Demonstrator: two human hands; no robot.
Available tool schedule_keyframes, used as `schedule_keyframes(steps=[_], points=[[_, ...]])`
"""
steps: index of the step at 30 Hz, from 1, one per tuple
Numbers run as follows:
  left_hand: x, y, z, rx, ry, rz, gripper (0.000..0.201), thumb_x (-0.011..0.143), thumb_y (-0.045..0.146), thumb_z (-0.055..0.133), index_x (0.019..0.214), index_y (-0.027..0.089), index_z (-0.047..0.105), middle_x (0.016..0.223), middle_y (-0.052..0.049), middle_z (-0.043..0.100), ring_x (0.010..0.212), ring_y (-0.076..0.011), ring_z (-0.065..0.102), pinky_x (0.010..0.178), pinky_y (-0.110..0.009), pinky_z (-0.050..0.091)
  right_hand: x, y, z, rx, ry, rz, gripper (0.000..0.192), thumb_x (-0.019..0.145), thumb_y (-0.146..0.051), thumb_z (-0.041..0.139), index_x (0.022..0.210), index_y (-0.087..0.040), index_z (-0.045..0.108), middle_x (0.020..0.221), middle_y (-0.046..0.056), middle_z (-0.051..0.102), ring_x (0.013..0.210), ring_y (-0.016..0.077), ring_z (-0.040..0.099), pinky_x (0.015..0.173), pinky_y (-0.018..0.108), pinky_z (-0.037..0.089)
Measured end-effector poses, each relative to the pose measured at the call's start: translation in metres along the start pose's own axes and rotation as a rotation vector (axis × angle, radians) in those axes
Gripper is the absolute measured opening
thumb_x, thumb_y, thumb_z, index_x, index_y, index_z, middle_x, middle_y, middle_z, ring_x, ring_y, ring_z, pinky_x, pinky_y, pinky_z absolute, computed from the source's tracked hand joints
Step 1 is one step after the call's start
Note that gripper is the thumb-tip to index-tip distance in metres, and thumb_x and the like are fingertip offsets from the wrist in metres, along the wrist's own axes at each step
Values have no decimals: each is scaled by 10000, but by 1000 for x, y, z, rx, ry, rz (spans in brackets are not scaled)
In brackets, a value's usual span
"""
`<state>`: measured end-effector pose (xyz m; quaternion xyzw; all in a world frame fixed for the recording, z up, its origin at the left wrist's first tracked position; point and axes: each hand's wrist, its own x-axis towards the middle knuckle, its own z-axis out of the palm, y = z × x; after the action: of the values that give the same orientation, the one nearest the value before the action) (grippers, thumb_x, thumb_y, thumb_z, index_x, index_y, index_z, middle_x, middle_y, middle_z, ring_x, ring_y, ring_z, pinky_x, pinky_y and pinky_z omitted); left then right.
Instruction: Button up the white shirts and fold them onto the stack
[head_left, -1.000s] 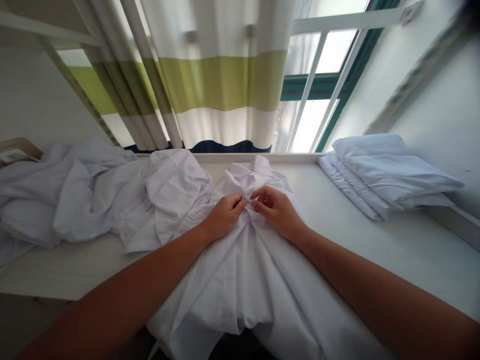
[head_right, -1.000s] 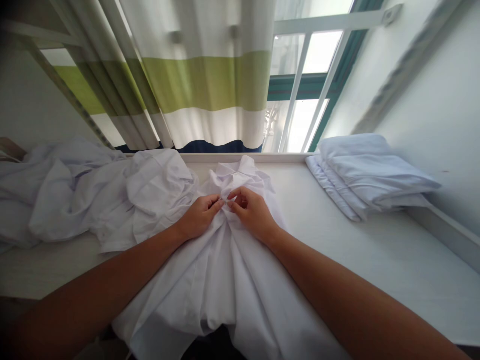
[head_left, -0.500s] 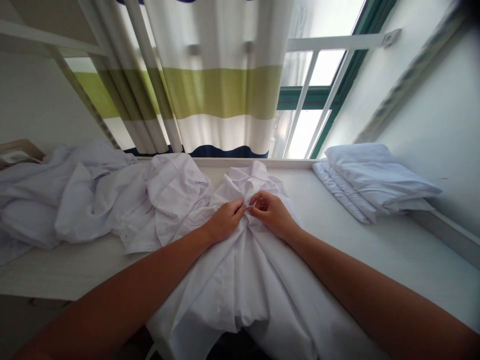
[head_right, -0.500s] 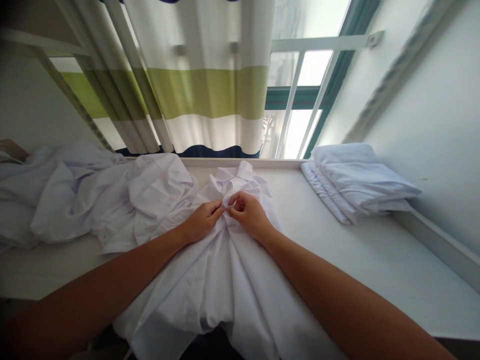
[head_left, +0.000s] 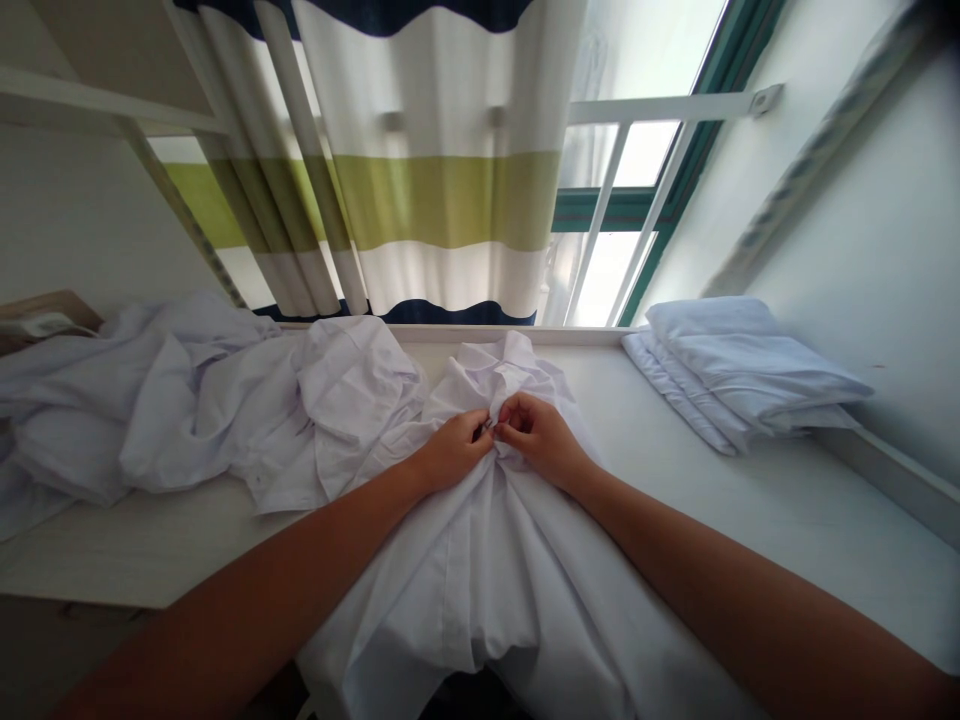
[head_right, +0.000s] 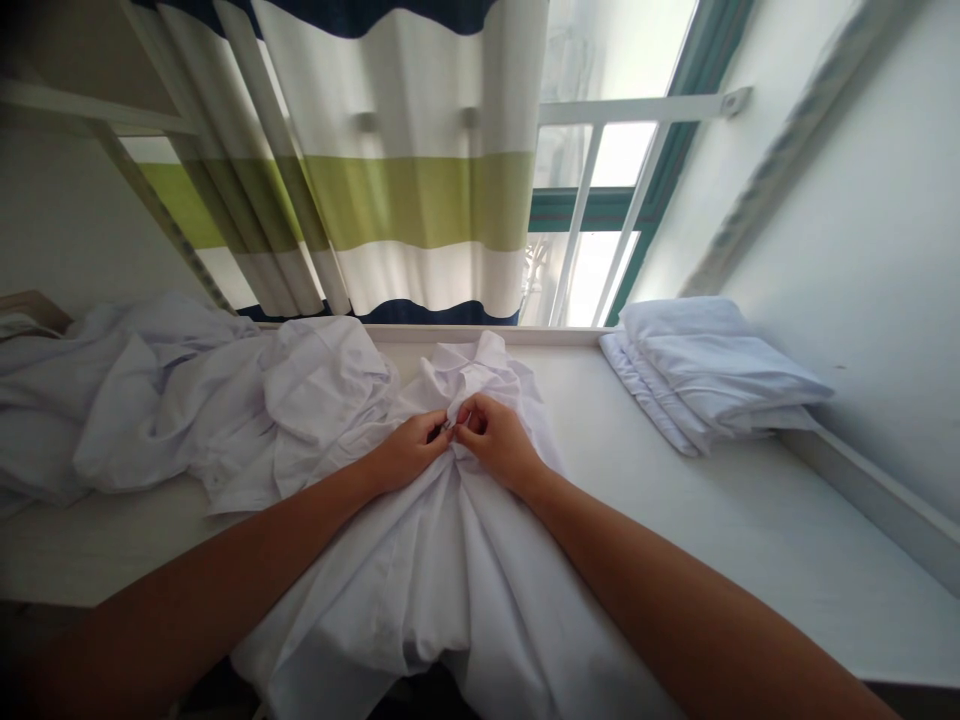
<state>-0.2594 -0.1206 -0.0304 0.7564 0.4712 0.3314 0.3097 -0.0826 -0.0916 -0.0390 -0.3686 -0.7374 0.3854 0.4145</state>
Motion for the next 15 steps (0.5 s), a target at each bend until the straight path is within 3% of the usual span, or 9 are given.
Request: schedule_keyframes(steps=[4,8,15], points=[[1,-1,0,-24,-3,-26,151,888,252,482,829,165,590,698,27,547,643,-140,459,599,-265,322,-1,-2,0,3,0,3,88,773,-248,661,822,-202,604,692,-23,586,610,131,495,564,249,397],[1,-1,-1,-40,-20,-35,168,907,269,465,830,172,579,723,18,562,671,-151,490,625,-269,350,0,-2,0,19,21,1,91,795,-257,650,843,-206,592,603,-53,492,566,122,444,532,241,358],[1,0,-4,-24,-51,-6,216,939,308,441,844,183,589,836,-30,641,811,-201,585,740,-297,415,-1,0,1,34,19,-29,155,821,-277,645,940,-212,571,636,-62,490,583,119,464,560,243,389]])
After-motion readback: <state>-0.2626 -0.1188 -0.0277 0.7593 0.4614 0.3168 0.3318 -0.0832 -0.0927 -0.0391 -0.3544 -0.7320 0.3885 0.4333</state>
